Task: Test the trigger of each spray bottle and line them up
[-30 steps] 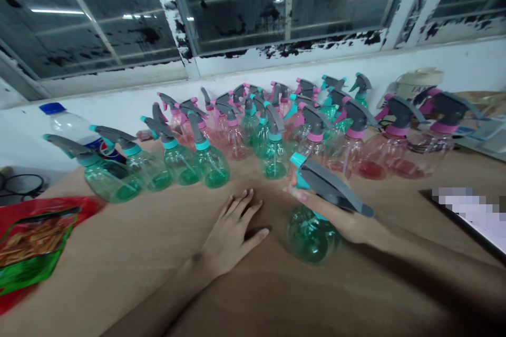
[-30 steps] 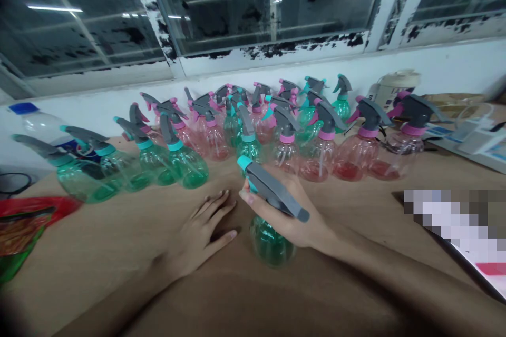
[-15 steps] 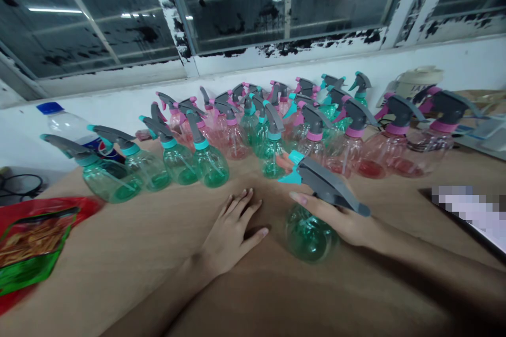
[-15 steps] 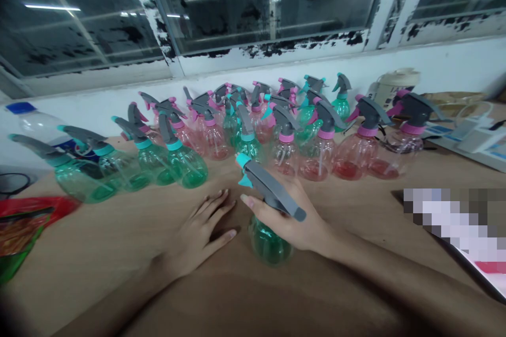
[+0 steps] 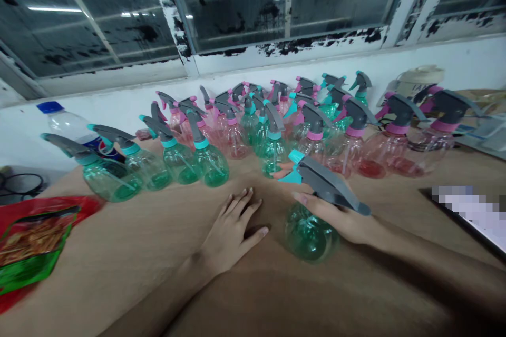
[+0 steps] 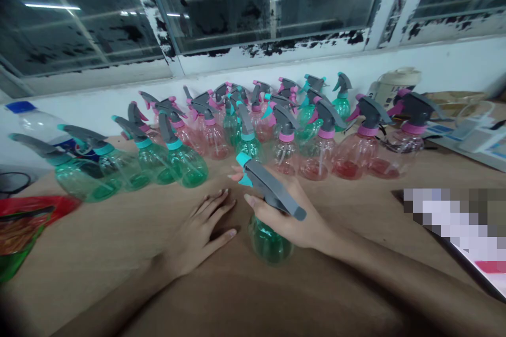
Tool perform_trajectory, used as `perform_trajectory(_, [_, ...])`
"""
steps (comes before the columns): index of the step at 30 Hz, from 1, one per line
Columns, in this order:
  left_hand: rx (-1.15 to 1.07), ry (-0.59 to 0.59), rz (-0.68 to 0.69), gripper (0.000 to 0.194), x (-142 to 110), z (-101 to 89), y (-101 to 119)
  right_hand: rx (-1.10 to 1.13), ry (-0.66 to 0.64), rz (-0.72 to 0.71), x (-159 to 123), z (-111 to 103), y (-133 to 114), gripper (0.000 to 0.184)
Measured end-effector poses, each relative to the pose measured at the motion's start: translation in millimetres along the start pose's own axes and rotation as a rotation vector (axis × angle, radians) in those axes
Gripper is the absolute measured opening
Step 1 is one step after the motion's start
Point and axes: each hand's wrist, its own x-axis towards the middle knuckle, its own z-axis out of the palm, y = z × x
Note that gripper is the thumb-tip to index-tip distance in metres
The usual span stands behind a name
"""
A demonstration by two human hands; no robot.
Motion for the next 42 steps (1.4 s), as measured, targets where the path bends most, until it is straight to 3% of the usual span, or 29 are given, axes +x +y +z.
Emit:
perform_trajectory(4, [-0.017,0.007,-0.001,0.055,-0.3,-0.5,0.0,0.009,-0.01,0.031,1.1,0.1,1.1,0.029])
perform_trajectory(11, [-0.01,-0.002,0.004,0.056,-0.6,-0.6,-0.6,-0.029,0.059,0.003,-0.8,2.4,5.5,0.01])
perform_trajectory(17, [-0.001,0.015,0.003,0.056,-0.7,1.0,-1.7,-0.021,0.046,-0.017,-0.8,1.5,0.1,0.013])
perform_trajectory(21, [0.007,0.032,0.009,0.056,-1.5,4.1,-3.2,-0.049,0.041,-0.015,-0.1,1.7,2.0,0.025])
perform_trajectory(27, [0.019,0.03,0.016,0.055,-0.7,4.5,-3.1,-0.09,0.097,-0.033,-0.6,4.9,3.0,0.007])
perform_trajectory(33, [0.017,0.034,0.019,0.054,-1.8,4.0,-2.5,-0.094,0.121,-0.036,-0.3,5.2,2.8,0.014])
perform_trajectory(36, [0.014,0.036,0.019,0.054,-2.6,4.9,-2.8,-0.084,0.119,-0.048,-0.1,4.9,3.1,0.005])
perform_trajectory(42, [0.01,0.046,0.026,0.055,-1.5,4.9,-3.5,-0.042,0.12,-0.109,0.7,5.7,3.2,0.018])
